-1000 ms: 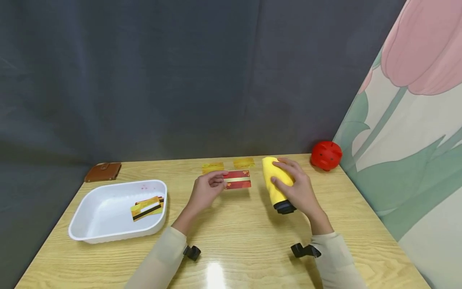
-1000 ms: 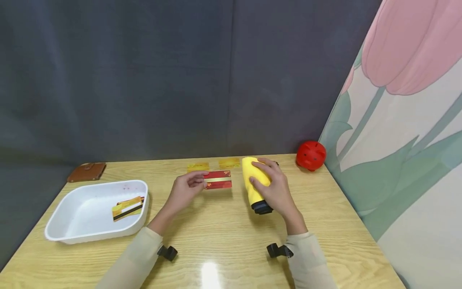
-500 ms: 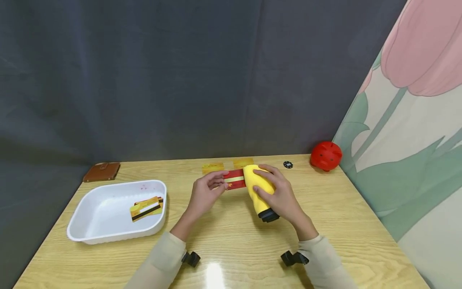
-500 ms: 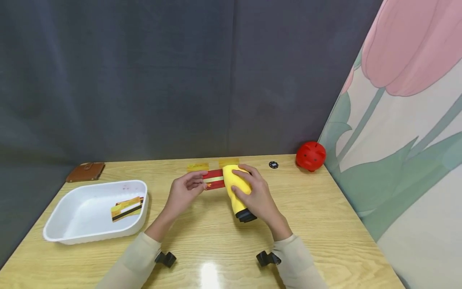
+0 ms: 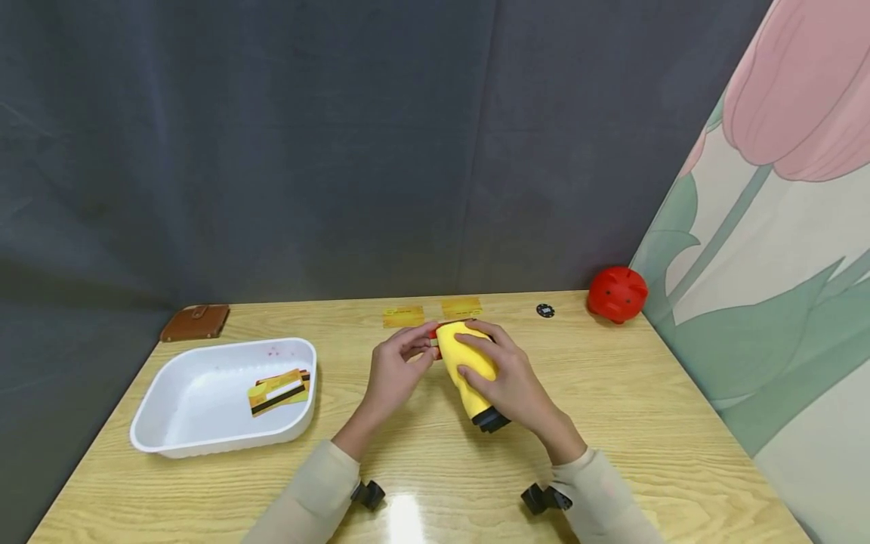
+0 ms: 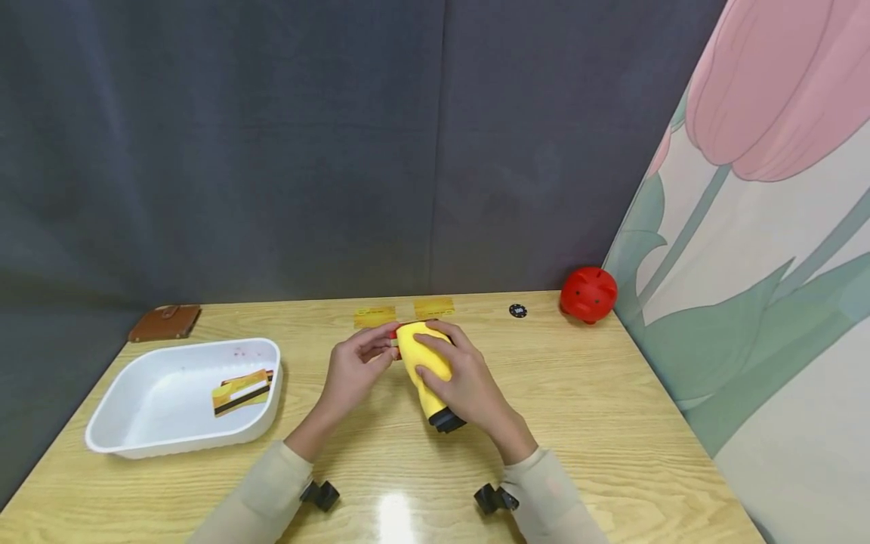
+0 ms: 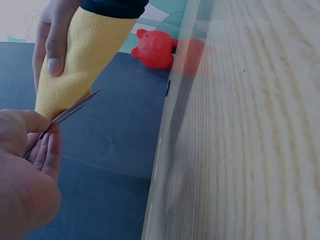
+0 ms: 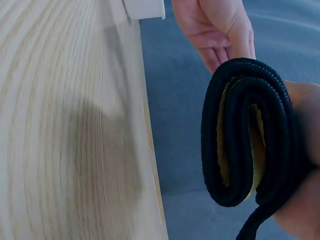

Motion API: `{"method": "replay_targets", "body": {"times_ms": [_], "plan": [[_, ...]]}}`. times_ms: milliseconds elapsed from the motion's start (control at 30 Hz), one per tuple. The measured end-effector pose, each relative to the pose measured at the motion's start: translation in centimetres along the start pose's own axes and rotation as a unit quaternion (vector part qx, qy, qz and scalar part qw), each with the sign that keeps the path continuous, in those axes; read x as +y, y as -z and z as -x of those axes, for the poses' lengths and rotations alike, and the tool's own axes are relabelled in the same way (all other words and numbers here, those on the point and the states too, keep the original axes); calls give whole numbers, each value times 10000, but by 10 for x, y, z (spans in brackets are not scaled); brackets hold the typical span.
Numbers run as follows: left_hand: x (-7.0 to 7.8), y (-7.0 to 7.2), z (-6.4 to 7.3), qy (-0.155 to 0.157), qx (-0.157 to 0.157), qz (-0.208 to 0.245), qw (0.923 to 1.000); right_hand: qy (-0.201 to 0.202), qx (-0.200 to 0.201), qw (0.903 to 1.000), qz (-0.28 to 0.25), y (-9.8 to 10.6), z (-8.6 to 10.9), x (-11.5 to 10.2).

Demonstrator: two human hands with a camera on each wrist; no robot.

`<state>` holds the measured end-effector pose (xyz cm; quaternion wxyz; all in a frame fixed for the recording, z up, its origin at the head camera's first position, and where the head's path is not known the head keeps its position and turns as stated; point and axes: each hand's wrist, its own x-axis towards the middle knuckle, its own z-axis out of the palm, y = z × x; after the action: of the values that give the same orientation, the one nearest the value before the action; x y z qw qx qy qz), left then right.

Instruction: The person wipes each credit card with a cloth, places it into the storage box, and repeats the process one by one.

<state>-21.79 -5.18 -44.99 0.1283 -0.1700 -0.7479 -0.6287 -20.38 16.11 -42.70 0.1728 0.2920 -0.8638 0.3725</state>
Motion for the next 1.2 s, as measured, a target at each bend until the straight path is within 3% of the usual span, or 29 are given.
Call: {"method": "replay_targets", "body": {"times_ms": [133,533,900,1200], "plan": [[1,-1,1,-70,2,-36,10000,-38,81,9999,120,2,-1,3],[6,3,1,-404,-66,-388,9984,-659,715,9950,234,22,-2,30],[6,18,-2,51,49,-247,9997,-828,947,9917,280,37,-2,39],[7,20,-6,77,120,-199,9997,-835,1065,9907,171,43,-1,41]]}}
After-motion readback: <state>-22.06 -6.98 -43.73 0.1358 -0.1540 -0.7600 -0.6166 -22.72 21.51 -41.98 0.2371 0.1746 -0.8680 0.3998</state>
